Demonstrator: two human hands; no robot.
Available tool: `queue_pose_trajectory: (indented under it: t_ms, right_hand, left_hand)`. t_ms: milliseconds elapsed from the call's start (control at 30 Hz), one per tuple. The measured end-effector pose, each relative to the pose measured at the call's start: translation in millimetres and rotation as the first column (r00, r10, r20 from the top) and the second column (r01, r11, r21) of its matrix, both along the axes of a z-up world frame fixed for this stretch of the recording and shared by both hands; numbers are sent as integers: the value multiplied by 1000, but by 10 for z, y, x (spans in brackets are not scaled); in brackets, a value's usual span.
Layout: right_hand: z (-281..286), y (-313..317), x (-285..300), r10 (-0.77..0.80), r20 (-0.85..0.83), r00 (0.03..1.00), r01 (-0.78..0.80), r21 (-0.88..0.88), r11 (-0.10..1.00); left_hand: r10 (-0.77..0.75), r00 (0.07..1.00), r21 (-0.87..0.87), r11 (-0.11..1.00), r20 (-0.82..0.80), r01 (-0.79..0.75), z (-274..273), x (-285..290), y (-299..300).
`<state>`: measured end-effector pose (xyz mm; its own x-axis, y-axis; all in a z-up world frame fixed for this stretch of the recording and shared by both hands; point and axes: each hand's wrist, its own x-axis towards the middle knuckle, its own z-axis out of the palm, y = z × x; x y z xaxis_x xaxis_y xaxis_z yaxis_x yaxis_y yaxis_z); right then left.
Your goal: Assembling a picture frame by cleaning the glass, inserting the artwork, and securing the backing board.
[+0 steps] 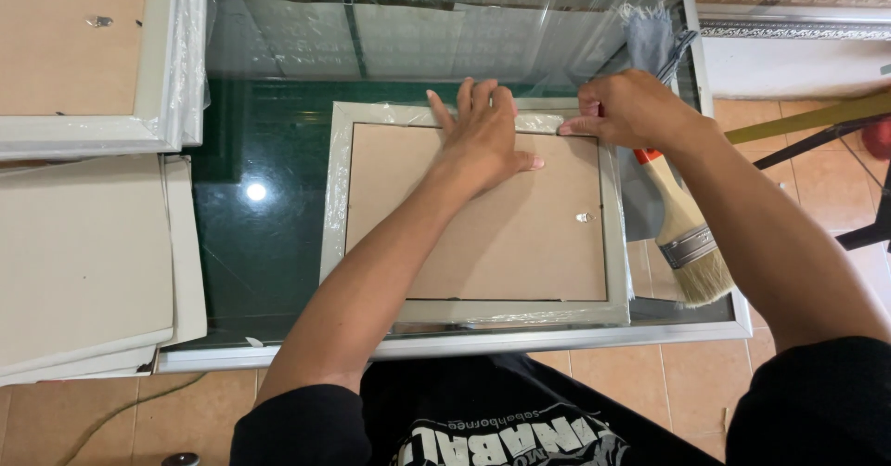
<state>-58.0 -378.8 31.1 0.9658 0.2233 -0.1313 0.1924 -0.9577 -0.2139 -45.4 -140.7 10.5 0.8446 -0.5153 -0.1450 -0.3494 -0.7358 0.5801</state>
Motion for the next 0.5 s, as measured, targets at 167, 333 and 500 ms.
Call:
queue_pose_trajectory:
  t_ms: [167, 333, 500]
  right_hand:
    - [45, 108, -322, -69, 144, 987, 57, 84, 995]
    - [-33, 589, -1151, 81, 388, 918, -137, 118, 984]
    - [-358, 893, -1424, 28, 250, 968, -21, -32, 999]
  left_hand:
    - [-10, 991, -42, 999, 133, 16, -125, -113, 99]
    - [-81, 926, -66, 991, 369, 114, -56, -455, 627]
    - [-148, 966, 194, 975, 212, 107, -165, -563, 1119]
